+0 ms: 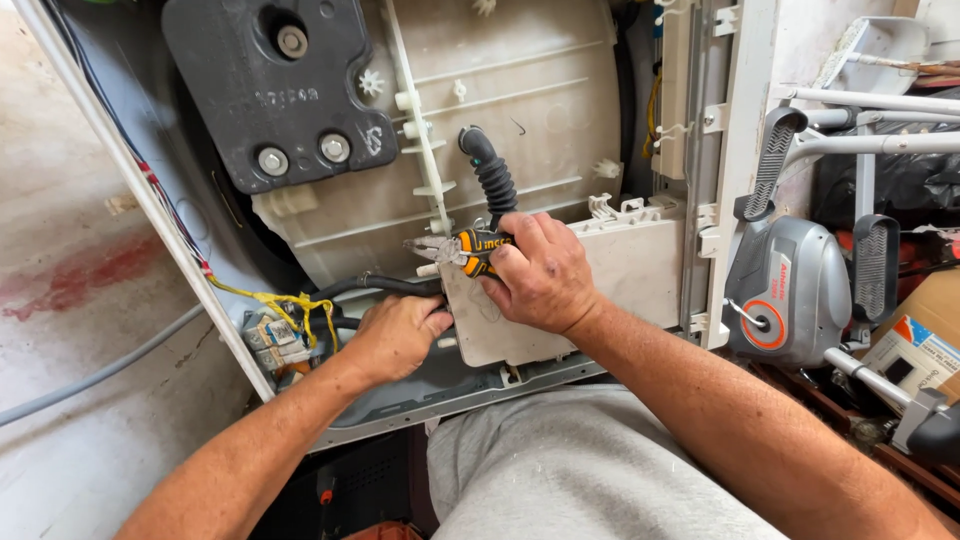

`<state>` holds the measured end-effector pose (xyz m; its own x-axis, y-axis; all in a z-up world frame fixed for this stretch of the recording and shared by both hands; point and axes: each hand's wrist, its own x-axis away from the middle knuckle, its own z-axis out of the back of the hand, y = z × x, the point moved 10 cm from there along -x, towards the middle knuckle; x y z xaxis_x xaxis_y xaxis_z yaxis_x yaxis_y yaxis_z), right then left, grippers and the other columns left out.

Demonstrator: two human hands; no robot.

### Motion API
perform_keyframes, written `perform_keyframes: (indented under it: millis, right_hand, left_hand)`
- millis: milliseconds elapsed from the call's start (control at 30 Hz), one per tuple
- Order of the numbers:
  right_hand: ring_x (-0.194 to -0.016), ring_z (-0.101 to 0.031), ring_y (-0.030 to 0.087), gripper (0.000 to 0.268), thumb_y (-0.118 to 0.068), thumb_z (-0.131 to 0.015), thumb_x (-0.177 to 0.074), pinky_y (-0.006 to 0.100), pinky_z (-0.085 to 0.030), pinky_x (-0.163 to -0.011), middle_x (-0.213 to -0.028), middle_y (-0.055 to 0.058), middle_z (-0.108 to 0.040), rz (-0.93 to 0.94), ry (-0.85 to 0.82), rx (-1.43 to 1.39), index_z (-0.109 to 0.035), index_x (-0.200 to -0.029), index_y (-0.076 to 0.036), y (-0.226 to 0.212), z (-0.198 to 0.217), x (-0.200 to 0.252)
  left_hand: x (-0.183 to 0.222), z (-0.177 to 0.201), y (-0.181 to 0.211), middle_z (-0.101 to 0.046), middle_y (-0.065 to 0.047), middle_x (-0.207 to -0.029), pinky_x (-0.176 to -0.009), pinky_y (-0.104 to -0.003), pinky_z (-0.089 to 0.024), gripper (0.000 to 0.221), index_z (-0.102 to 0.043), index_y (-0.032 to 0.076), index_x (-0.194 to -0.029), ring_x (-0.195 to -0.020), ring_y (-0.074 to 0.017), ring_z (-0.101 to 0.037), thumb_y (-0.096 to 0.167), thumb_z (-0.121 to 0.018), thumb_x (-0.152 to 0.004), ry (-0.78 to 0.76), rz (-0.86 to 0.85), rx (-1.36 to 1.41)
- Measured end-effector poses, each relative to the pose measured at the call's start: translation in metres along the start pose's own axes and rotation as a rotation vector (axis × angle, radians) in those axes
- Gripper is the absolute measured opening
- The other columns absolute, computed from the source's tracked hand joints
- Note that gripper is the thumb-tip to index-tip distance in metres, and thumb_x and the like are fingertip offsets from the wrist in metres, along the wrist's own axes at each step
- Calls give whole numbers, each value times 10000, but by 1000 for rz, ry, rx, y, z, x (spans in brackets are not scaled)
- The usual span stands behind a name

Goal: Detaching rubber hoses from the detergent housing and drum of a washing machine using pliers to release spring clamps.

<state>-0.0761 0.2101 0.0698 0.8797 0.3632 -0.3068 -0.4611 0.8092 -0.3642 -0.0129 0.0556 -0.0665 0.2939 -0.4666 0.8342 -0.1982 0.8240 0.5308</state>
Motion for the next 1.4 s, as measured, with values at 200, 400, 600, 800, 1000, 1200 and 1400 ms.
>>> perform_keyframes:
  millis: [200, 400, 600, 800, 1000, 1200, 1400]
  right_hand:
    - [-778, -621, 323, 409, -480, -552, -1005, 413, -506, -656, -1005, 122, -582, 0, -18, -15, -556, -805, -123, 1, -1, 1]
    - [-805, -627, 329, 412, -488, -559, -1008, 417, -509, -661, -1020, 125, -579, 4, -46, -28, -569, -825, -118, 1, -4, 3]
    - [-823, -630, 310, 362, -476, -625, -966, 407, -523, -675, -1034, 114, -565, 1, -93, -20, -586, -845, -138, 4, -10, 8]
    - [-833, -623, 300, 362, -471, -616, -977, 391, -525, -684, -1044, 105, -551, 0, -96, -5, -569, -844, -137, 2, -8, 8]
    - [-840, -626, 284, 349, -473, -618, -968, 378, -531, -687, -1041, 96, -540, -12, -93, 5, -576, -847, -148, 1, -6, 8]
    - [-835, -618, 286, 369, -484, -570, -988, 379, -522, -682, -1039, 92, -541, -18, -54, 19, -562, -842, -145, 1, -3, 8]
    - [-828, -625, 285, 348, -462, -613, -959, 380, -525, -676, -1032, 94, -544, -24, -57, 7, -574, -834, -139, 0, 0, 5]
  left_hand:
    - [11, 5, 14, -764, -84, -845, -754, -517, -594, 445, -699, 224, -1027, -825, -384, -735, 583, -443, -967, 284, -239, -156]
    - [20, 7, 20, -699, -115, -703, -647, -527, -590, 461, -683, 199, -1004, -695, -384, -717, 556, -392, -997, 522, -448, -320]
    - [24, 2, 19, -591, -94, -569, -618, -473, -572, 506, -623, 173, -845, -570, -344, -681, 570, -354, -1006, 715, -560, -485]
    - [28, -4, 17, -564, -71, -579, -606, -467, -553, 415, -610, 162, -823, -554, -313, -660, 532, -480, -961, 807, -595, -613]
    - [29, -10, 0, -607, -98, -688, -748, -482, -565, 495, -633, 108, -873, -680, -346, -687, 567, -488, -989, 937, -531, -405]
    - [74, 3, 23, -659, -46, -977, -1195, -595, -223, 353, -692, 118, -1074, -1095, -294, -631, 453, -600, -1012, 1147, -375, 48]
    - [70, -8, 24, -607, -5, -999, -1189, -652, -45, 196, -669, 172, -1000, -1234, -256, -533, 293, -527, -1062, 1229, -127, 292]
